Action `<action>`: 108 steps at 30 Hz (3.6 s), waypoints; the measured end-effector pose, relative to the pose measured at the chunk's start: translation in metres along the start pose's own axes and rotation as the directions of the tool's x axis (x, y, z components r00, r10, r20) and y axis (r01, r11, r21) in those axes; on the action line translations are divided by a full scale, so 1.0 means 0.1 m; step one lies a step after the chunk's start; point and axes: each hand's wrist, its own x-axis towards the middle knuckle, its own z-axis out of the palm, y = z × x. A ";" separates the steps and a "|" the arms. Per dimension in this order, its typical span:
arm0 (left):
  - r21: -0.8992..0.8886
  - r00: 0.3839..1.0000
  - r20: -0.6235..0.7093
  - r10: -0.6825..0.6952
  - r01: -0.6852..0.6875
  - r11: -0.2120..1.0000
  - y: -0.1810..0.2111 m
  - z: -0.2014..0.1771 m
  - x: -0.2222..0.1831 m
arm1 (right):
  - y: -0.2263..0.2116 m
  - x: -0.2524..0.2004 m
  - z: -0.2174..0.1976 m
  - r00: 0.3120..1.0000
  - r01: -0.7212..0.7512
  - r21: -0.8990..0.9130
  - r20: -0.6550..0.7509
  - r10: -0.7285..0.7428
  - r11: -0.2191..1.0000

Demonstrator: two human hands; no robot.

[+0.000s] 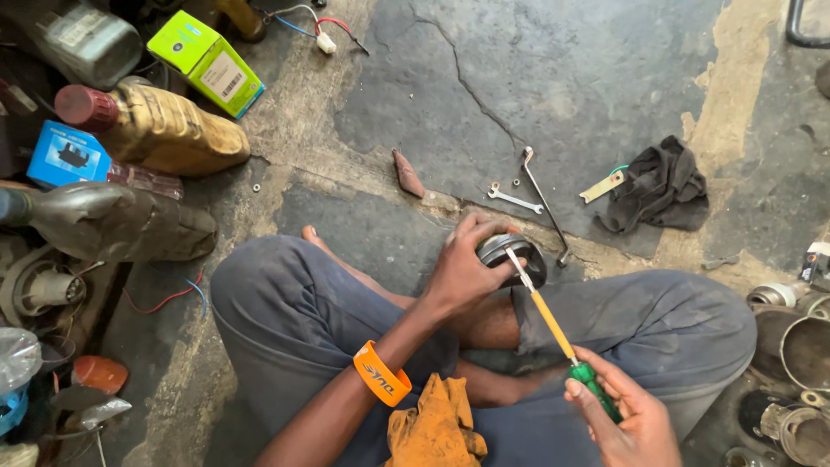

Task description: The person sits on the floor and uses a screwdriver to scrape and clean the interior of a cylindrical metal part. They repeatedly rotate the part and apply the tool to the inner surface while working in a cluttered workshop.

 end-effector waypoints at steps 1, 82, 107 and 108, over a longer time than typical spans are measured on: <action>0.003 1.000 0.019 -0.012 0.012 1.000 0.00 -0.01 0.00 | -0.02 0.00 -0.04 1.000 -0.017 -0.011 0.010 0.017 1.000; -0.040 0.781 0.089 0.618 -0.617 0.786 0.50 -0.09 -0.49 | 2.80 0.07 -0.82 0.847 -0.507 -0.331 -0.021 0.530 0.796; 0.158 0.995 0.095 0.020 -0.034 0.987 0.38 -0.28 -0.17 | -1.16 1.59 0.47 0.739 0.558 -0.602 0.046 -0.672 0.571; 0.140 0.994 0.102 0.049 -0.064 0.988 0.39 -0.23 -0.21 | -1.19 1.80 0.58 0.600 0.620 -0.700 0.131 -0.789 0.355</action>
